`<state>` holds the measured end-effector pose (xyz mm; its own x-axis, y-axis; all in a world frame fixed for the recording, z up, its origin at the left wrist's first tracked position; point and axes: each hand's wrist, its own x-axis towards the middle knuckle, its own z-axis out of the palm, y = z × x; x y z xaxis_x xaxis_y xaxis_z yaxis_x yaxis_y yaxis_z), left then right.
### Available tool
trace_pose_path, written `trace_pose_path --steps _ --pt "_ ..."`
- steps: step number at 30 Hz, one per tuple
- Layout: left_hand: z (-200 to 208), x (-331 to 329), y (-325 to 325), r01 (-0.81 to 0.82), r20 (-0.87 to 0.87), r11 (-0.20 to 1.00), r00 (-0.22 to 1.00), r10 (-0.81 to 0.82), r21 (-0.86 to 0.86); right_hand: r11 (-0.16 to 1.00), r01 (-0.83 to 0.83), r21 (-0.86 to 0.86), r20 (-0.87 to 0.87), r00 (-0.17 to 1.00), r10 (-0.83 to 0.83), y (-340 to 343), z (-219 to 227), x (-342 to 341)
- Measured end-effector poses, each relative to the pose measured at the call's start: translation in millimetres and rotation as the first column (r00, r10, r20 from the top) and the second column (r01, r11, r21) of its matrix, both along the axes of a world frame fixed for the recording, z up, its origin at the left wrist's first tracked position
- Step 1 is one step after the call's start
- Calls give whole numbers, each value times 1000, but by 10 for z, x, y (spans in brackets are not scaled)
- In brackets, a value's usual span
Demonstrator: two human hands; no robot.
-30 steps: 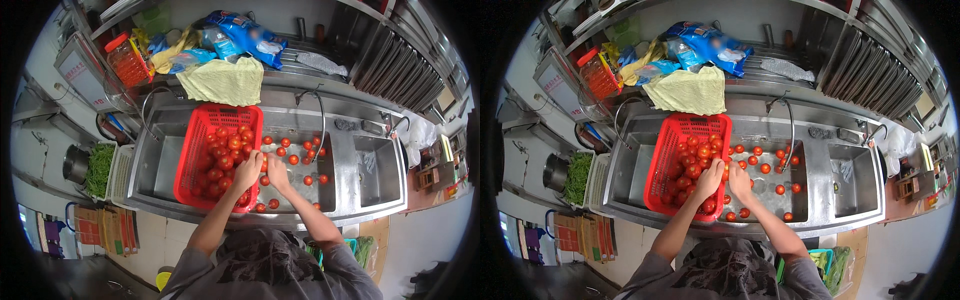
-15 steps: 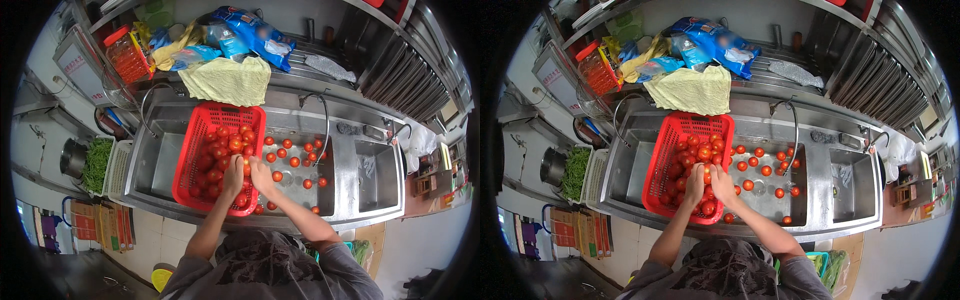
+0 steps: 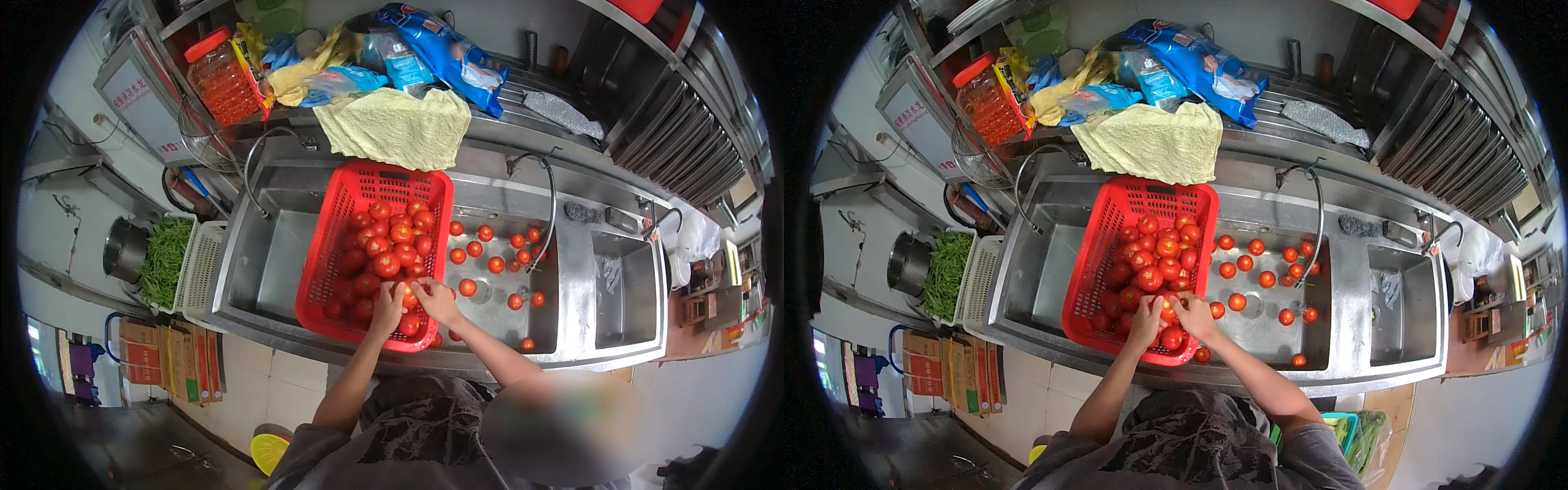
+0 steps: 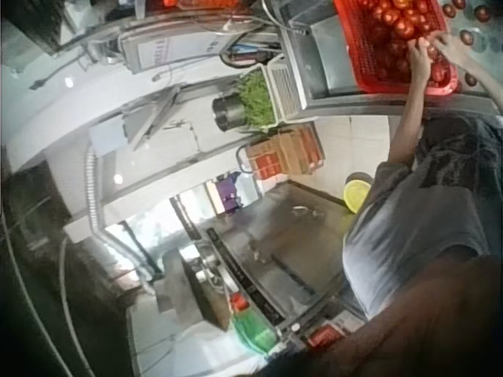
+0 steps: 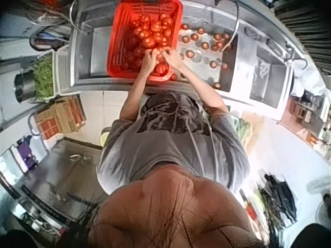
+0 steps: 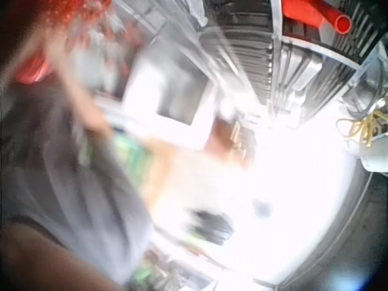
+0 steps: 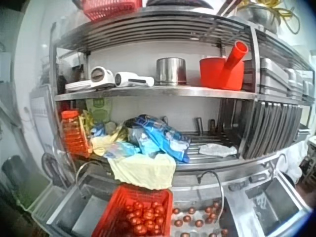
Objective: The person washes tomatoes by hand in a water-filled sink basin, scrubbing each one individually and placing them into a red plastic basket.
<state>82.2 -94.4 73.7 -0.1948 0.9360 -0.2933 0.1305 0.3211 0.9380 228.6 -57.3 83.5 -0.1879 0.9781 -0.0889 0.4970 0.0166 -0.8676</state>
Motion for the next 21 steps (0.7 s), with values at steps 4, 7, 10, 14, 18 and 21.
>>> trace_pose_path --steps 4,7,10,14,18,21 --pt "-227 -114 -12 40 -69 997 997 -35 70 991 92 -102 80 993 -84 -18 -154 -63" --pt "-594 -252 13 34 -34 997 999 -31 66 998 49 -28 86 995 -46 -14 -176 -136" --pt "-744 -346 72 205 -414 949 905 -92 238 998 59 21 73 995 -61 -7 -231 -193" --pt "-641 -272 183 69 -91 991 994 -58 118 988 107 108 202 971 -127 33 -438 -268" --pt "-341 -313 219 91 -91 996 992 -88 23 991 119 57 158 979 -127 -7 -311 -300" --pt "-286 -299 187 132 -388 973 920 -48 191 990 83 114 42 995 -88 -132 -136 -190"
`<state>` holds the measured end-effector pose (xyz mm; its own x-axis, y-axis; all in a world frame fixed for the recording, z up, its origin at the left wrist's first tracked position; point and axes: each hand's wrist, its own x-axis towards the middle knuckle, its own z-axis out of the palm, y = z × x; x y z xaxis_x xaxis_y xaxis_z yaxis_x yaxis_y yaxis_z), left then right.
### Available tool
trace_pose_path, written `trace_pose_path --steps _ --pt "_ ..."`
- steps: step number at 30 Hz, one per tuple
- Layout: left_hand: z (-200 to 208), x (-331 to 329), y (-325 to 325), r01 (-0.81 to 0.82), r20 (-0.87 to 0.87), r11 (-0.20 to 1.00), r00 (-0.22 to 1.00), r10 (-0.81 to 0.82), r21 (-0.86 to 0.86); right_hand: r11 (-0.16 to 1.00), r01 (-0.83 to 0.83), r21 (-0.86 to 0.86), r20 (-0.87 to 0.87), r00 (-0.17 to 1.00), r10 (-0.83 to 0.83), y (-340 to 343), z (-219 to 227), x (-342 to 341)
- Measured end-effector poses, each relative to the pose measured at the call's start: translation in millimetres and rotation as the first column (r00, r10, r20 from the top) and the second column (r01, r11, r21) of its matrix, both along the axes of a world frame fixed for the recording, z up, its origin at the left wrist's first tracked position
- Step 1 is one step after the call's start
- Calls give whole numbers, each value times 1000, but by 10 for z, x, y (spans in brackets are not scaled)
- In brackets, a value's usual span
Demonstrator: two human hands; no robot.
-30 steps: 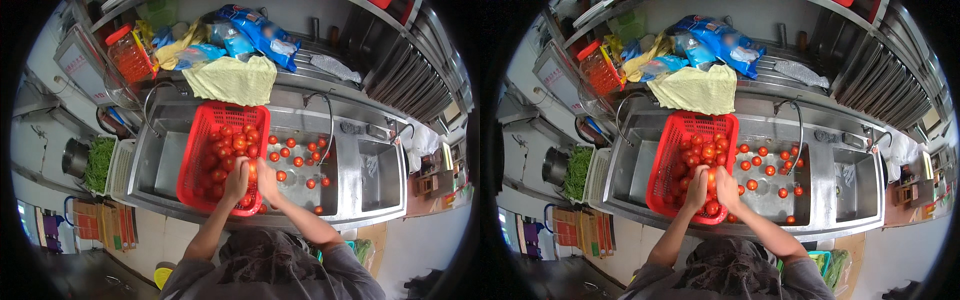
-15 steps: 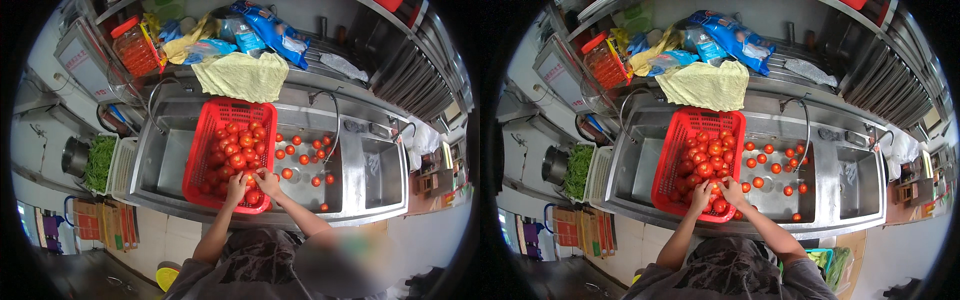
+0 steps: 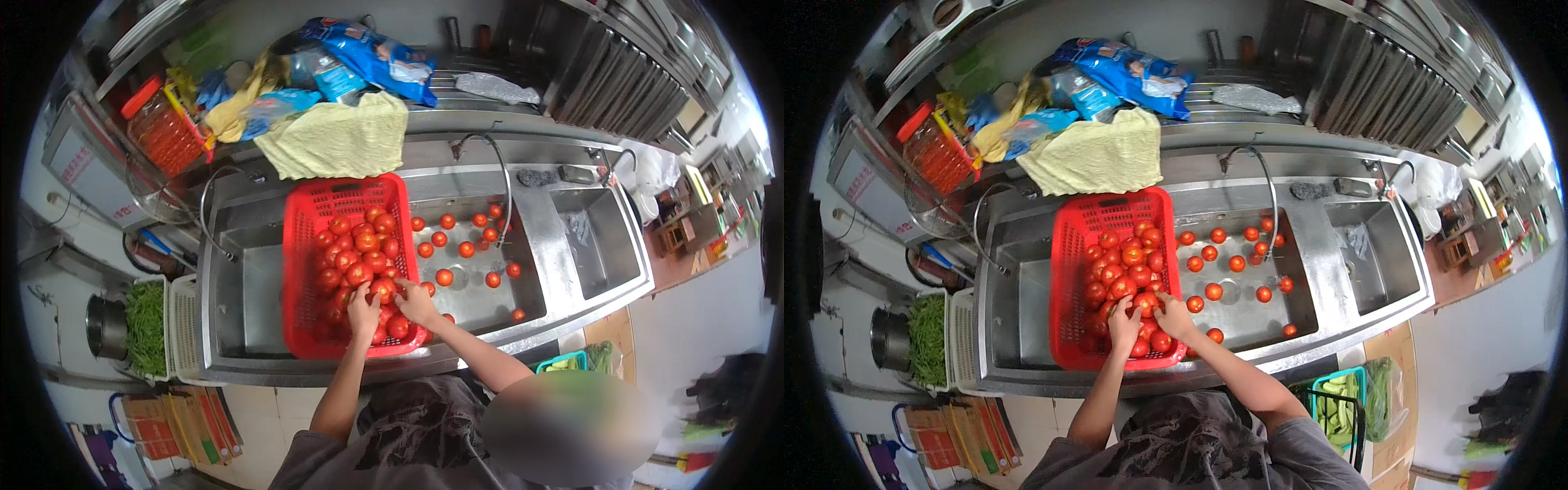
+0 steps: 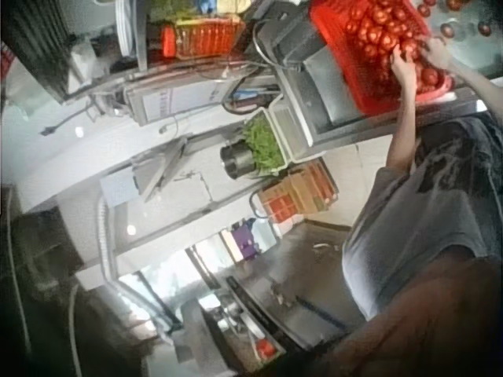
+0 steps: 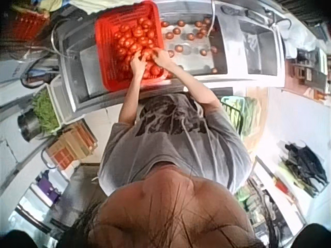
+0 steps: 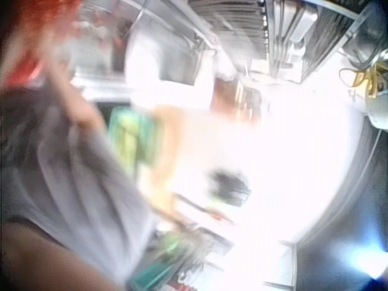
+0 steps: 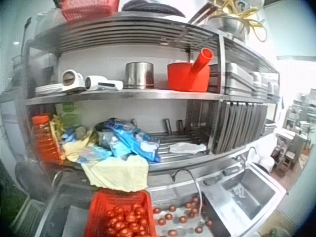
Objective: The person washes tomatoes by hand in a water-filled sink basin, scrubbing each one individually and placing them into a red plastic basket.
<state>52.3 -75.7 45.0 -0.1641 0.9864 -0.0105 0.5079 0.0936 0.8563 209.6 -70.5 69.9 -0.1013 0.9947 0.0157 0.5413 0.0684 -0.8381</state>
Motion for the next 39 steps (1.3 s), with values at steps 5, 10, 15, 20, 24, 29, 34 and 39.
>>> trace_pose_path --steps 5,10,15,20,24,29,34,39 --pt "506 518 -108 71 68 980 994 -85 187 970 240 50 -187 956 -227 -289 -53 631" --pt "682 1258 -159 308 141 928 930 -340 209 910 374 -181 -217 887 -408 -537 -123 1318" --pt "302 2039 -216 423 218 906 882 -418 26 871 407 -274 -184 867 -463 -691 -556 2097" --pt "-762 2413 -236 398 273 889 902 -334 -225 842 419 -339 -167 854 -492 -716 -1042 2734" --pt "-1289 2613 -87 291 306 887 934 -183 -359 835 360 -417 -184 866 -465 -535 -1391 3110" --pt "-1900 2940 406 119 312 941 950 -15 -316 854 368 -367 -133 888 -440 34 -1989 3449" --pt "-2296 3229 1033 144 422 908 906 39 -393 863 363 -352 -248 852 -460 787 -2298 3501" --pt "-2345 3441 1431 70 236 913 971 29 -401 859 304 -411 -153 906 -394 1259 -2699 3380"
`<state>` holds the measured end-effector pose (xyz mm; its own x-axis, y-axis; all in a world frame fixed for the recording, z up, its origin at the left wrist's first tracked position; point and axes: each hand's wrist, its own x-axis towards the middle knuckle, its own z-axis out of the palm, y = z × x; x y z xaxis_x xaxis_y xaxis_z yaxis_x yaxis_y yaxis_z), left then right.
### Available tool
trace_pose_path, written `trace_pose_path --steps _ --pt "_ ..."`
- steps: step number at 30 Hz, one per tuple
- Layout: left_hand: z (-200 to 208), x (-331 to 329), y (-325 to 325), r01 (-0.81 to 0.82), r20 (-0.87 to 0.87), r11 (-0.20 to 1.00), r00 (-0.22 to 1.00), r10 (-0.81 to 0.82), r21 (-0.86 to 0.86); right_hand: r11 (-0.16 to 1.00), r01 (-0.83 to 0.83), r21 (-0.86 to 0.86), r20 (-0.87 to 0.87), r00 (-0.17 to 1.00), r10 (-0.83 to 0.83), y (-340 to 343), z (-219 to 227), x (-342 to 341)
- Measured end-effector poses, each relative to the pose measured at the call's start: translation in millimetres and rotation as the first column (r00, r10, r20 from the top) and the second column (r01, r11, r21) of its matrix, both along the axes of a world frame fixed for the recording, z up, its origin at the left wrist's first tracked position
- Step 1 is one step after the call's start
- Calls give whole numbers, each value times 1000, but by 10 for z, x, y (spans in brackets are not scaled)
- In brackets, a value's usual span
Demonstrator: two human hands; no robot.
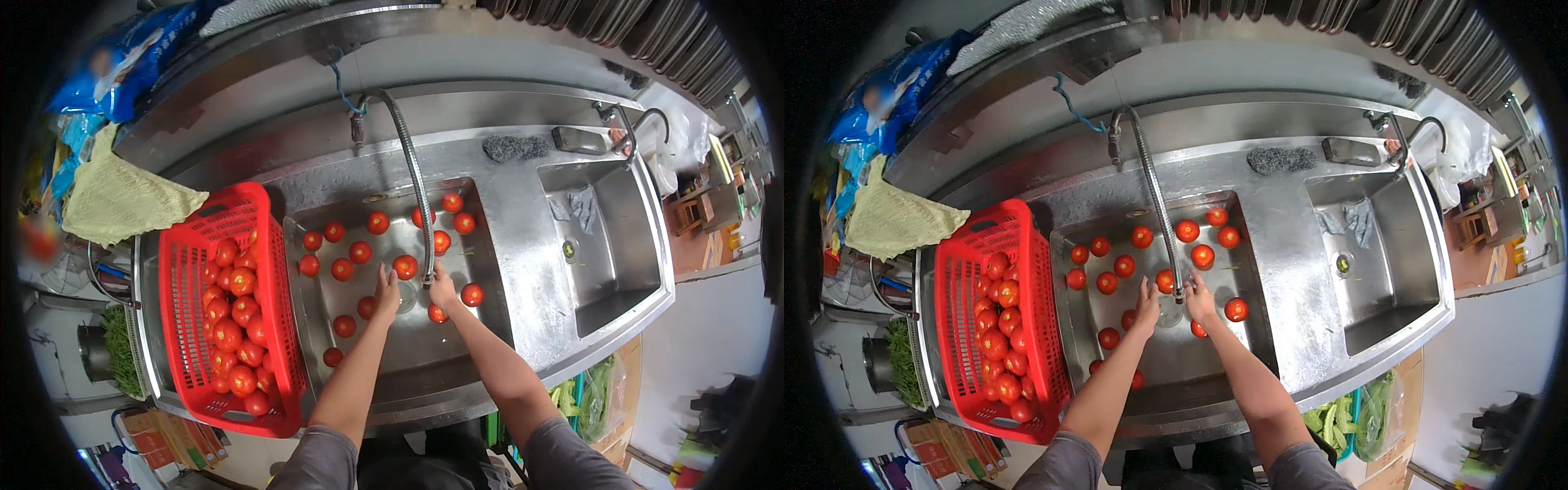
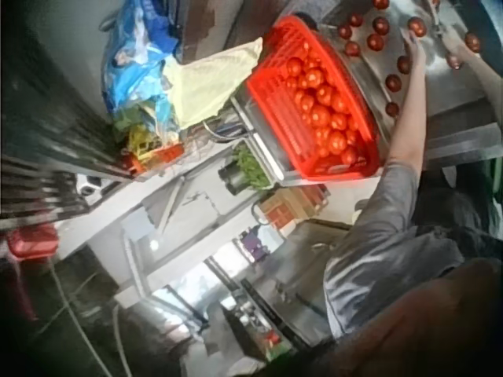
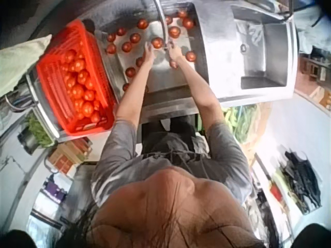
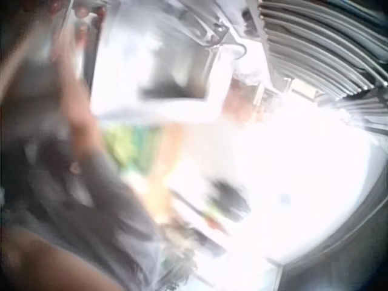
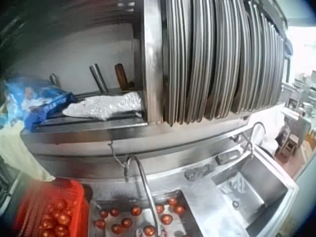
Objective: The person washes tomatoes by hand in a water-filled sink basin, scrubbing each one individually and placing them into a red plastic basket.
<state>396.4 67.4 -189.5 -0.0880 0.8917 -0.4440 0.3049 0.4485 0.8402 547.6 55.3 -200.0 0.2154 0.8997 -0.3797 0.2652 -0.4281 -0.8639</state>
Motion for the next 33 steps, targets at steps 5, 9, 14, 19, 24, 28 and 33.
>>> trace_pose_path --steps 5,9,14,19,24,28,33 --pt "-151 162 183 1 350 974 933 81 -227 987 -12 -160 -474 878 -66 76 -371 -75" --pt "-435 65 -50 -2 339 978 938 75 -209 962 -51 -267 -199 980 -3 -81 -43 -170" --pt "-611 -81 -472 208 281 856 957 -77 -474 950 -186 -252 28 980 199 -544 -317 -100" --pt "-494 -115 -1112 343 486 877 861 -150 -336 898 -311 -310 -239 940 243 -1079 32 -15" --pt "-151 -44 -1535 225 505 898 863 -3 -379 940 -339 -30 129 931 340 -1487 272 -52" --pt "317 -103 -1693 152 612 957 790 33 -249 949 -295 -110 -45 955 292 -1628 796 -119" --pt "1177 -217 -1803 33 490 994 871 24 -109 979 -202 -39 -354 919 175 -1655 1243 -229"
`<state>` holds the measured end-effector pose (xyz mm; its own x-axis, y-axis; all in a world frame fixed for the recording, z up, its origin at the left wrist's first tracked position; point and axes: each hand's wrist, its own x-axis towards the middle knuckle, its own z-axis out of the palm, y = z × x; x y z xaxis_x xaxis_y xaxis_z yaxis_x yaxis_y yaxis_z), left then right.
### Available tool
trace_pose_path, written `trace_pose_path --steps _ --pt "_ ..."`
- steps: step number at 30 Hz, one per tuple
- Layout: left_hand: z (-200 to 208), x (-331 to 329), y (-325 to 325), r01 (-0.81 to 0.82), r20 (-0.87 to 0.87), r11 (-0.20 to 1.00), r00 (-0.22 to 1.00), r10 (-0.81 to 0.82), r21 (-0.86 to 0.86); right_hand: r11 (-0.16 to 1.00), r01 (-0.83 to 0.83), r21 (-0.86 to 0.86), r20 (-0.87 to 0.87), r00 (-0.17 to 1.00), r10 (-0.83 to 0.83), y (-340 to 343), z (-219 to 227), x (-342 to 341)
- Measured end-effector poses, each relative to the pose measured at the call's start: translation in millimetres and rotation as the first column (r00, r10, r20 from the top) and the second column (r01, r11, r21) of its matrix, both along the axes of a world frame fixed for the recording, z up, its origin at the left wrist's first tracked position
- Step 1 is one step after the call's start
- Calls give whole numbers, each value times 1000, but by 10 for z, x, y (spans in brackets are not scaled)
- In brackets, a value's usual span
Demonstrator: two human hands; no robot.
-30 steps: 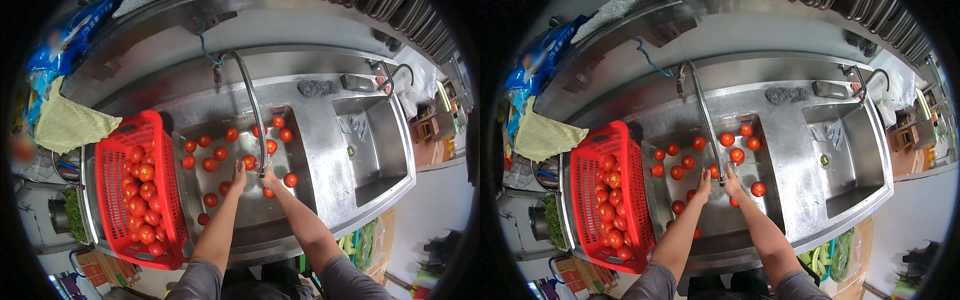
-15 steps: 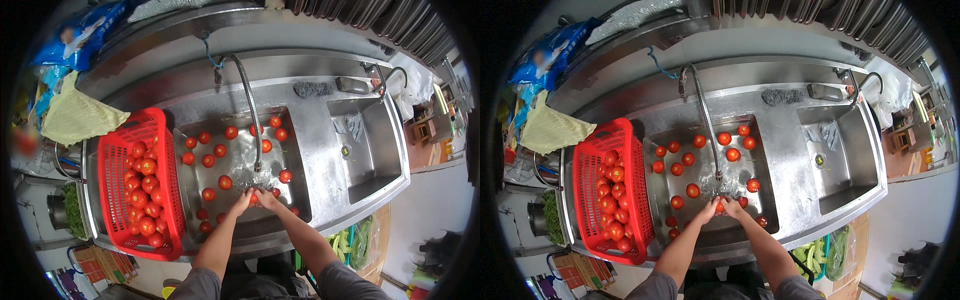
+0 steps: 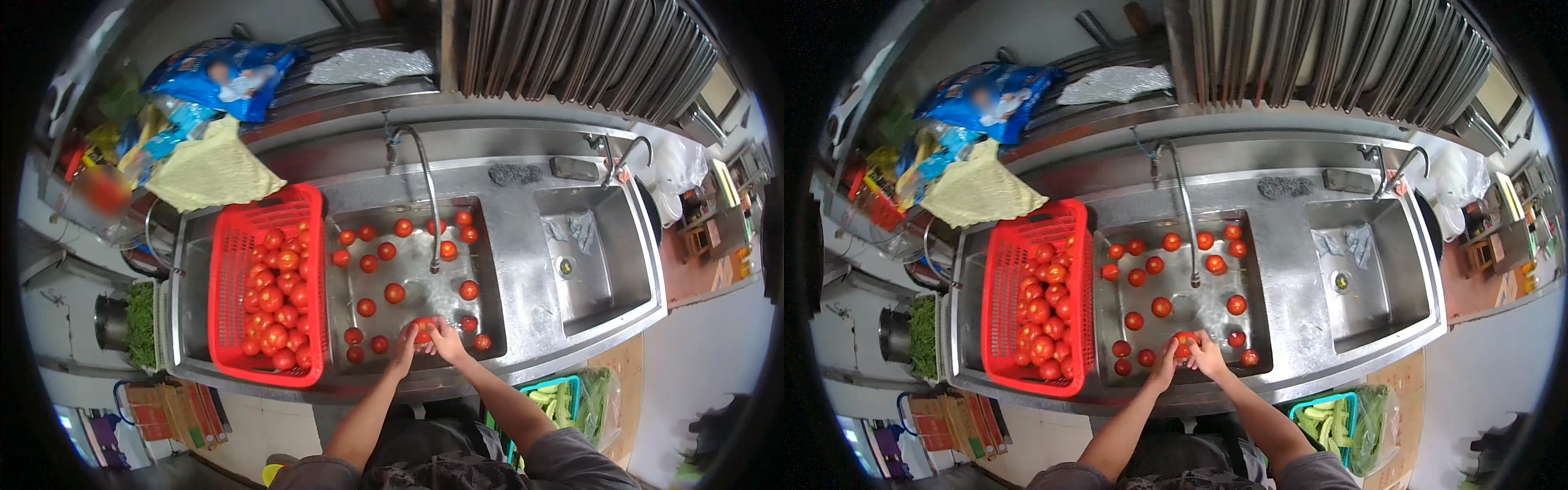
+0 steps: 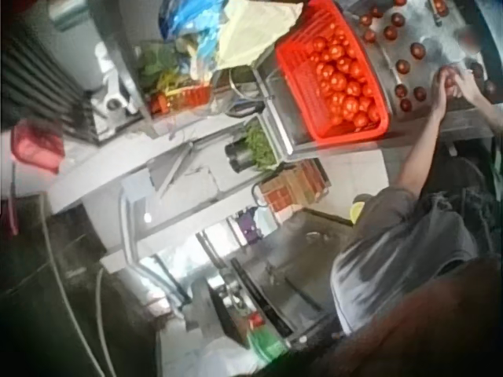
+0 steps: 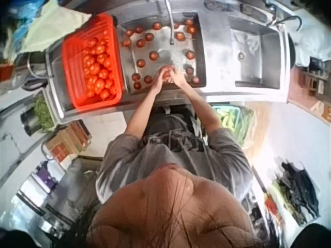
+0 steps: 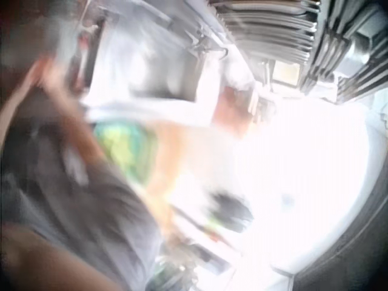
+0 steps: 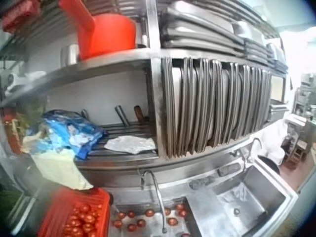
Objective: The person washes tomatoes by hand in a water-filled sink basin, scrubbing each one individually and placing them into a red plastic basket.
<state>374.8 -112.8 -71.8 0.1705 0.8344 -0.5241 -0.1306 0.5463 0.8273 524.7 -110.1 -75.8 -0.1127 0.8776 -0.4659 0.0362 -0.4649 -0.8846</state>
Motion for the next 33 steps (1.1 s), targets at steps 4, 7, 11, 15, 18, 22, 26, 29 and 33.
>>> trace_pose_path --steps 4,7,11,15,18,22,26,29,33 --pt "516 -53 -42 -68 -189 984 977 99 167 1000 -9 -14 -148 989 7 -27 429 -118" --pt "789 -201 -104 48 -203 983 979 -11 178 983 -119 -137 -288 955 75 -13 708 -111" --pt "1009 -357 -21 160 -292 977 950 -114 141 961 -222 -164 -16 975 222 88 949 -216" --pt "1517 -563 -34 192 -455 928 890 -28 318 961 -205 186 310 940 140 9 1834 -533" --pt "2101 -727 -28 118 -324 667 926 193 735 686 -47 726 295 922 -250 -113 2172 -892" --pt "2236 -945 441 240 -458 957 877 -141 164 981 114 156 223 964 -147 301 1794 -1123" --pt "2597 -1146 339 95 -190 615 978 91 783 543 223 810 87 869 -487 86 2687 -1560" --pt "2449 -1403 651 173 -256 775 967 -15 608 765 128 631 259 895 -364 310 2771 -1670" --pt "2720 -1482 534 137 -189 406 978 90 903 436 118 892 100 890 -445 202 3112 -1829"
